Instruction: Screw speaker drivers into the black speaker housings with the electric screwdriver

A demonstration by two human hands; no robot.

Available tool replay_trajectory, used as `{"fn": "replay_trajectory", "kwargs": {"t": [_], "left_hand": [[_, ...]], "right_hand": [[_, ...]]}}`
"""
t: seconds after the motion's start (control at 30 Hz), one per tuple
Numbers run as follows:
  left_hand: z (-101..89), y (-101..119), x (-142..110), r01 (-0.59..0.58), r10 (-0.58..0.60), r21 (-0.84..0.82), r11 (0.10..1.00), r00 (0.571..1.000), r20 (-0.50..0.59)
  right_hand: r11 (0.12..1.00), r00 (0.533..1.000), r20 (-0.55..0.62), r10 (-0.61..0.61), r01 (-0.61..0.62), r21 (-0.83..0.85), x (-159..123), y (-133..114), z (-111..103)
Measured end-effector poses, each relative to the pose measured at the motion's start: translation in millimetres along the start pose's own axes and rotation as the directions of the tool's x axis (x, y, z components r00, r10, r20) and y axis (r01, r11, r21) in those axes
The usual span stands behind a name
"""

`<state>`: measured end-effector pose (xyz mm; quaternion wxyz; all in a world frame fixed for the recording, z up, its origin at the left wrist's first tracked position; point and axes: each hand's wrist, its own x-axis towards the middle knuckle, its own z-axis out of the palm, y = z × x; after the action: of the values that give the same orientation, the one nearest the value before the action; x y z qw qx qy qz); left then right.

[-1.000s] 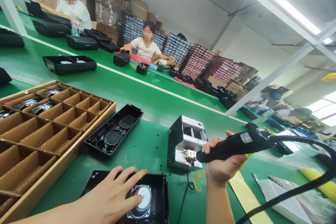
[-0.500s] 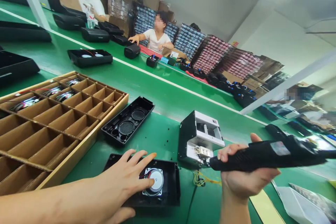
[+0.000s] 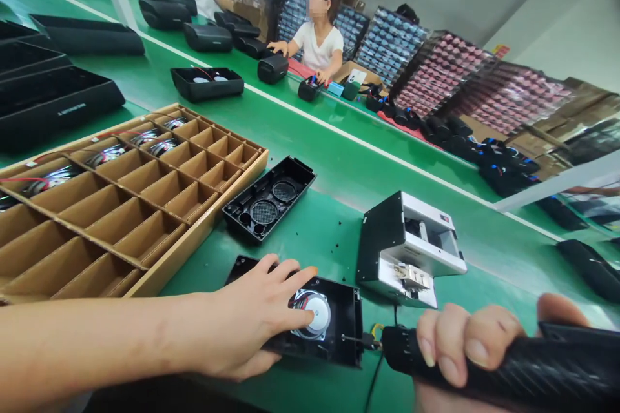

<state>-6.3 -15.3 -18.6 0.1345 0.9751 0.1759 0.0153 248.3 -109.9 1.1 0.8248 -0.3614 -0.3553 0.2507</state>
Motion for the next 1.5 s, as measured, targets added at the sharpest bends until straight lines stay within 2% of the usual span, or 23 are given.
{"fn": "replay_trajectory", "kwargs": {"t": [0.1, 0.2, 0.33, 0.47, 0.63, 0.73, 0.87, 1.03, 1.1, 1.17, 1.27, 1.33, 1.37, 1.47, 1.5], "left_hand": [[0.9, -1, 1, -0.014, 0.015, 0.021, 1.0, 1.0, -0.014], [1.8, -1, 1, -0.022, 0.023, 0.041, 0.999, 1.0, -0.02], [3.1, -2, 1, -0.028, 0.029, 0.058, 0.998, 0.999, -0.021], [6.1, -2, 1, -0.031, 0.034, 0.066, 0.997, 0.999, -0.041], [4.6, -2, 0, -0.039, 0.042, 0.087, 0.995, 0.999, -0.031], [2.3, -1, 1, -0.038, 0.041, 0.092, 0.995, 0.999, -0.028], [1.6, -2, 2, -0.037, 0.04, 0.092, 0.995, 0.999, -0.026], [-0.7, -3, 3, -0.062, 0.063, 0.104, 0.993, 0.998, -0.008], [-2.5, -2, 3, -0.071, 0.071, 0.106, 0.992, 0.997, 0.002], [-3.9, -2, 3, -0.069, 0.069, 0.108, 0.992, 0.998, 0.004], [-3.8, -2, 3, -0.07, 0.07, 0.107, 0.992, 0.998, 0.0], [-2.5, -2, 3, -0.073, 0.074, 0.104, 0.992, 0.997, -0.009], [-1.7, -2, 2, -0.074, 0.076, 0.105, 0.992, 0.997, -0.016], [-0.2, -1, 2, -0.078, 0.082, 0.118, 0.99, 0.996, -0.028], [-0.2, -1, 2, -0.078, 0.082, 0.121, 0.99, 0.996, -0.03]], "right_hand": [[0.993, 0.991, 0.137, 0.011, -0.027, 0.113, -8, 12, 6], [0.993, 0.981, 0.194, 0.012, -0.034, 0.11, -15, 23, 4], [0.998, 0.983, 0.178, -0.034, 0.025, 0.052, -26, 39, 1], [0.998, 0.983, 0.17, -0.067, 0.065, 0.02, -29, 44, 8], [0.999, 0.976, 0.215, -0.026, 0.019, 0.035, -22, 37, 16], [0.999, 0.973, 0.226, -0.045, 0.041, 0.022, -23, 38, 12], [1.0, 0.968, 0.251, 0.004, -0.009, 0.019, -27, 43, 6], [0.997, 0.911, 0.41, -0.036, 0.002, 0.083, -28, 48, 7], [0.994, 0.874, 0.487, 0.013, -0.065, 0.09, -26, 46, 11], [0.986, 0.812, 0.576, 0.095, -0.157, 0.059, -22, 44, 12], [0.974, 0.72, 0.672, 0.174, -0.227, -0.009, -19, 44, 3], [0.975, 0.701, 0.692, 0.173, -0.22, -0.021, -22, 49, -10], [0.976, 0.698, 0.694, 0.174, -0.214, -0.03, -26, 53, -18], [0.981, 0.77, 0.616, 0.166, -0.192, -0.026, -36, 62, -39], [0.98, 0.774, 0.609, 0.174, -0.199, -0.027, -38, 64, -43]]}}
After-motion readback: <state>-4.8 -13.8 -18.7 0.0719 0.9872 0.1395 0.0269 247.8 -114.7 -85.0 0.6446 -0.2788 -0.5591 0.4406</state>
